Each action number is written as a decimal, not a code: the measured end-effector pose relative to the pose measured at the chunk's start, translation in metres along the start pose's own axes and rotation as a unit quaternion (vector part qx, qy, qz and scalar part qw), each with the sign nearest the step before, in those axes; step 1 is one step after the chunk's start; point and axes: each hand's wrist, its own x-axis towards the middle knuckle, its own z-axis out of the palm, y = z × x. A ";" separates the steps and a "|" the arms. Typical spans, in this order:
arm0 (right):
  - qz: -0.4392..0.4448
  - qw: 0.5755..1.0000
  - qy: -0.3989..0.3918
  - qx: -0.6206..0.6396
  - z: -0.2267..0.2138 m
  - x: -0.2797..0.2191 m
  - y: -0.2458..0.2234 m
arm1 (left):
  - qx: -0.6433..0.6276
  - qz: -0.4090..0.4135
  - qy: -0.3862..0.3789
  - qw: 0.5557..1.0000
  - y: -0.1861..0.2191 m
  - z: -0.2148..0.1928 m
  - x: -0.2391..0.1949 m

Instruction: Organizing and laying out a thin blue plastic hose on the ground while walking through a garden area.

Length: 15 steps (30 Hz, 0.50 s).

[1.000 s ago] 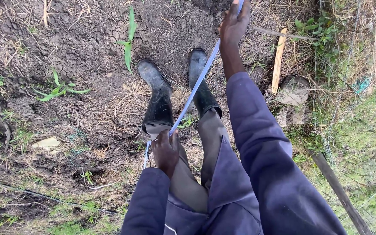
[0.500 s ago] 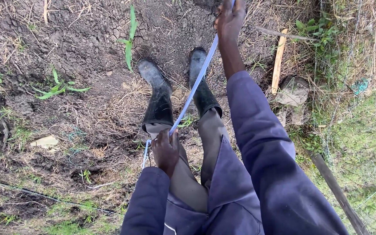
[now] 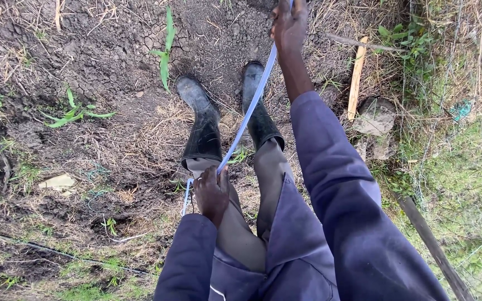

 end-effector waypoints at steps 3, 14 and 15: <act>0.043 0.999 -0.014 0.028 0.001 -0.002 -0.006 | -0.006 -0.011 -0.011 1.000 0.000 0.000 0.000; 0.008 0.999 -0.042 0.008 0.001 -0.007 -0.008 | 0.014 0.005 -0.003 1.000 -0.007 0.007 -0.003; 0.039 0.998 -0.046 0.007 0.002 -0.012 -0.017 | 0.014 0.004 -0.004 1.000 -0.008 0.008 -0.003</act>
